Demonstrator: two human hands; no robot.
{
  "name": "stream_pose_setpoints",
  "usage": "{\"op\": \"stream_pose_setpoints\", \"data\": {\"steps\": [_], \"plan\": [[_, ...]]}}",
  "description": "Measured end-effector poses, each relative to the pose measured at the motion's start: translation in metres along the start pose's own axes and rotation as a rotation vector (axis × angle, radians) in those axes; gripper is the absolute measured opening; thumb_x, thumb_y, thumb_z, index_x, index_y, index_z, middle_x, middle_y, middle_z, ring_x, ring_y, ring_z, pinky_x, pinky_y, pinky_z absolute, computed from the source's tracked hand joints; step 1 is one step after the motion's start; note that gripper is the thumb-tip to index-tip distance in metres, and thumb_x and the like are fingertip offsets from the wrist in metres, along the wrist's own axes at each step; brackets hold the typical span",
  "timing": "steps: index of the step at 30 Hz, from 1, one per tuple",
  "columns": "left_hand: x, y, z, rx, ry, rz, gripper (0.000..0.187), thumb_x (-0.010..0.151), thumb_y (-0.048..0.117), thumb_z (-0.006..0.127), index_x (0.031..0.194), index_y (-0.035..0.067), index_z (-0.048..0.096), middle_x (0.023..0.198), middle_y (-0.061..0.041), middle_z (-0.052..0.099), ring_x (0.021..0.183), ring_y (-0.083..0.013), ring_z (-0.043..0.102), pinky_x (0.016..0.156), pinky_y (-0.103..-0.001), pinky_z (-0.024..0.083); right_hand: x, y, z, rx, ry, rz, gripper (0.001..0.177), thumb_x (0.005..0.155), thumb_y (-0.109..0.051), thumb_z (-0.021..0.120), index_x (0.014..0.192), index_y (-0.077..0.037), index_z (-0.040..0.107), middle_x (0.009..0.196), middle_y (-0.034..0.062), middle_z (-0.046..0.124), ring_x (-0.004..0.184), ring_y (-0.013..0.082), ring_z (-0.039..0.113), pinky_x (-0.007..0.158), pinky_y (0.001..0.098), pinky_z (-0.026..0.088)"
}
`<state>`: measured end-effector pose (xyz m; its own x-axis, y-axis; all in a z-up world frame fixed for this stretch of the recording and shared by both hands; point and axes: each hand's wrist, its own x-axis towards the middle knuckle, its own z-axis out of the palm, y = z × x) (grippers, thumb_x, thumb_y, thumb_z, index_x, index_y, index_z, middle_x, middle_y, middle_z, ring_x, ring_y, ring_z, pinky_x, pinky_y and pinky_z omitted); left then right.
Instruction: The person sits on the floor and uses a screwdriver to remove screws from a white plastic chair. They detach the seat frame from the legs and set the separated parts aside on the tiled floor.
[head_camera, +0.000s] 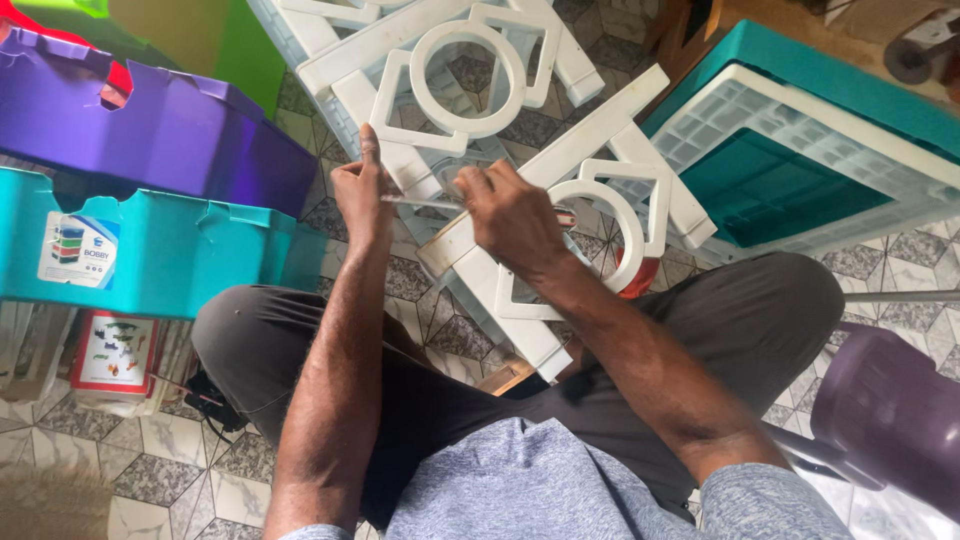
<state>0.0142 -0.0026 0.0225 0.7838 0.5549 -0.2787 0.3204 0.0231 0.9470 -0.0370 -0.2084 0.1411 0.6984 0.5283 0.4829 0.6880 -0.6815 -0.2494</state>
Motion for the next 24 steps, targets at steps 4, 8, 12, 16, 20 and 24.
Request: {"op": "stream_pose_setpoints", "data": {"steps": [4, 8, 12, 16, 20, 24], "plan": [[-0.008, 0.003, -0.005, 0.140, 0.092, 0.081, 0.090, 0.091, 0.069, 0.059, 0.129, -0.012, 0.046, 0.122, -0.028, 0.056, 0.112, -0.0325, 0.061, 0.096, -0.048, 0.054, -0.007, 0.017, -0.021, -0.019, 0.093, 0.060, 0.009, 0.104, -0.009, 0.066, 0.110, -0.002, 0.068, 0.084, 0.0109, 0.067, 0.071, 0.0203, 0.065, 0.052, 0.0338, 0.055], [-0.025, 0.015, -0.005, 0.211, 0.165, 0.285, 0.091, 0.102, 0.062, 0.062, 0.137, -0.018, 0.034, 0.143, -0.033, 0.031, 0.133, -0.0432, 0.038, 0.104, -0.062, 0.034, -0.017, 0.038, -0.045, -0.070, 0.111, 0.146, 0.009, 0.101, -0.007, 0.070, 0.109, -0.004, 0.067, 0.083, 0.0124, 0.065, 0.071, 0.0253, 0.065, 0.056, 0.0384, 0.054], [-0.058, 0.030, -0.002, 0.301, 0.318, 0.727, 0.073, 0.107, 0.047, 0.067, 0.138, -0.015, 0.042, 0.154, -0.033, 0.028, 0.137, -0.0411, 0.044, 0.109, -0.062, 0.032, -0.030, 0.056, -0.063, -0.077, 0.138, 0.170, 0.015, 0.093, -0.003, 0.070, 0.107, -0.005, 0.065, 0.089, 0.0104, 0.070, 0.080, 0.0304, 0.068, 0.067, 0.0425, 0.056], [-0.091, 0.045, -0.007, 0.321, 0.195, 1.000, 0.036, 0.107, 0.027, 0.072, 0.122, -0.003, 0.059, 0.130, -0.017, 0.057, 0.127, -0.0301, 0.058, 0.109, -0.048, 0.050, -0.047, 0.065, -0.076, -0.016, 0.121, 0.258, 0.009, 0.097, -0.001, 0.066, 0.106, -0.004, 0.065, 0.084, 0.0059, 0.074, 0.083, 0.0296, 0.071, 0.071, 0.0429, 0.057], [-0.112, 0.055, -0.001, 0.439, -0.131, 0.926, 0.026, 0.106, 0.024, 0.073, 0.100, -0.001, 0.066, 0.099, -0.012, 0.066, 0.092, -0.0257, 0.063, 0.081, -0.042, 0.053, -0.063, 0.065, -0.081, -0.011, 0.095, 0.327, 0.006, 0.108, -0.008, 0.065, 0.104, -0.004, 0.066, 0.077, 0.0065, 0.072, 0.077, 0.0307, 0.072, 0.068, 0.0441, 0.055], [-0.135, 0.048, 0.003, 0.542, -0.202, 0.969, 0.030, 0.099, 0.025, 0.074, 0.104, -0.004, 0.066, 0.096, -0.017, 0.064, 0.089, -0.0313, 0.062, 0.079, -0.044, 0.052, -0.076, 0.061, -0.086, 0.008, 0.093, 0.335, 0.007, 0.108, -0.009, 0.064, 0.104, -0.003, 0.067, 0.080, 0.0076, 0.073, 0.078, 0.0315, 0.072, 0.068, 0.0444, 0.055]]}}
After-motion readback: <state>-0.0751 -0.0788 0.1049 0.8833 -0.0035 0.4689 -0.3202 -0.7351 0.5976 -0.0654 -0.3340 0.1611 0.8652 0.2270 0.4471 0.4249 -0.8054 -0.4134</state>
